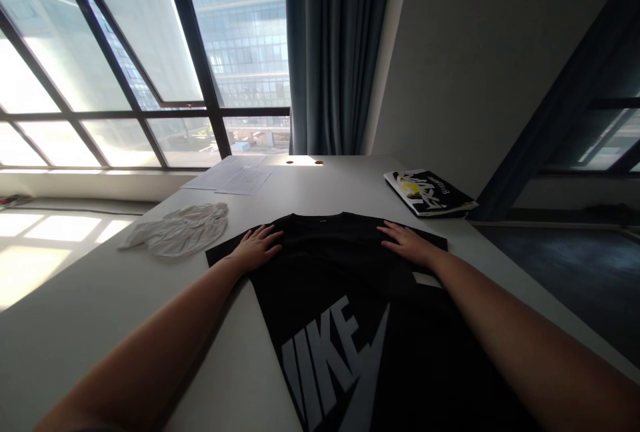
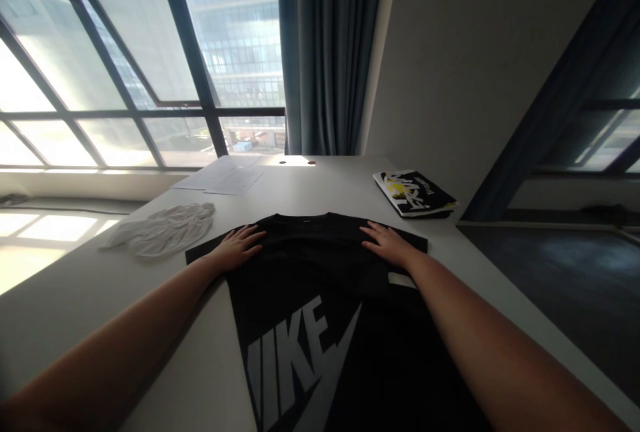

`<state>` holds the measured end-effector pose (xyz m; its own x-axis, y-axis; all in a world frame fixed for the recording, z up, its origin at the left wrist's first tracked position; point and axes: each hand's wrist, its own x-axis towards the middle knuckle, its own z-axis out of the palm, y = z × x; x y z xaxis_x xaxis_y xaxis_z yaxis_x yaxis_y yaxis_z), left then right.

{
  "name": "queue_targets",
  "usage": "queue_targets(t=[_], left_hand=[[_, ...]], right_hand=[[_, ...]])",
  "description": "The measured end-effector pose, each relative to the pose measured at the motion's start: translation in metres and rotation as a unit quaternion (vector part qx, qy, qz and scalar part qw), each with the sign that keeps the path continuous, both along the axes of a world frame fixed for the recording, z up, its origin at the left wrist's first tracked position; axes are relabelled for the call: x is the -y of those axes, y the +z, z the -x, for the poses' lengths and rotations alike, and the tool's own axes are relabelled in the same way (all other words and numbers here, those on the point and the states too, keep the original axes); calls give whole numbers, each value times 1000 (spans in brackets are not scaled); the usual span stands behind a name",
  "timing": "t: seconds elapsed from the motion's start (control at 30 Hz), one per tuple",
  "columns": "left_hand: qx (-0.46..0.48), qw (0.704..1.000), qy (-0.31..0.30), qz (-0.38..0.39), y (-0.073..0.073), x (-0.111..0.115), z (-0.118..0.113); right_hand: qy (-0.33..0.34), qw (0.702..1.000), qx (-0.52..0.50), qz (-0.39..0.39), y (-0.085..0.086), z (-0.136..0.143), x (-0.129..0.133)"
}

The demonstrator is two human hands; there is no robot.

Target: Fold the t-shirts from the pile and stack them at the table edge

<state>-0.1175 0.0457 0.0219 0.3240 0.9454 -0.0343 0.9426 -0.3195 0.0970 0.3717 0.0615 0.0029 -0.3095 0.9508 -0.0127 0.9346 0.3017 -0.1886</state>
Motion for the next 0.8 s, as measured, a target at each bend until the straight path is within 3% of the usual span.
queue_targets(t=[0.1, 0.17, 0.27, 0.37, 0.47, 0.53, 0.6, 0.8], left_hand=[[-11, 995, 20, -97, 14, 9, -4], [-17, 985, 15, -174, 28, 28, -16], [6, 984, -34, -177, 41, 78, -53], [71, 984, -97, -129, 31, 135, -94], [68, 983, -157, -65, 5, 170, -116], [54, 986, -155, -38, -8, 174, -114], [47, 986, -158, -27, -12, 164, -102], [28, 958, -284, -18, 12, 112, -41]], right_hand=[[9, 997, -7, -77, 11, -5, 6], [31, 993, -1, -112, 26, 0, 19], [87, 995, -11, -46, 49, 15, 43], [111, 992, -18, 66, 55, 28, 63], [73, 993, -4, 96, 41, 30, 69], [42, 995, 5, 88, 28, 22, 66], [11, 997, 16, 72, 16, 10, 61], [-57, 997, 49, 27, 4, -16, 57]])
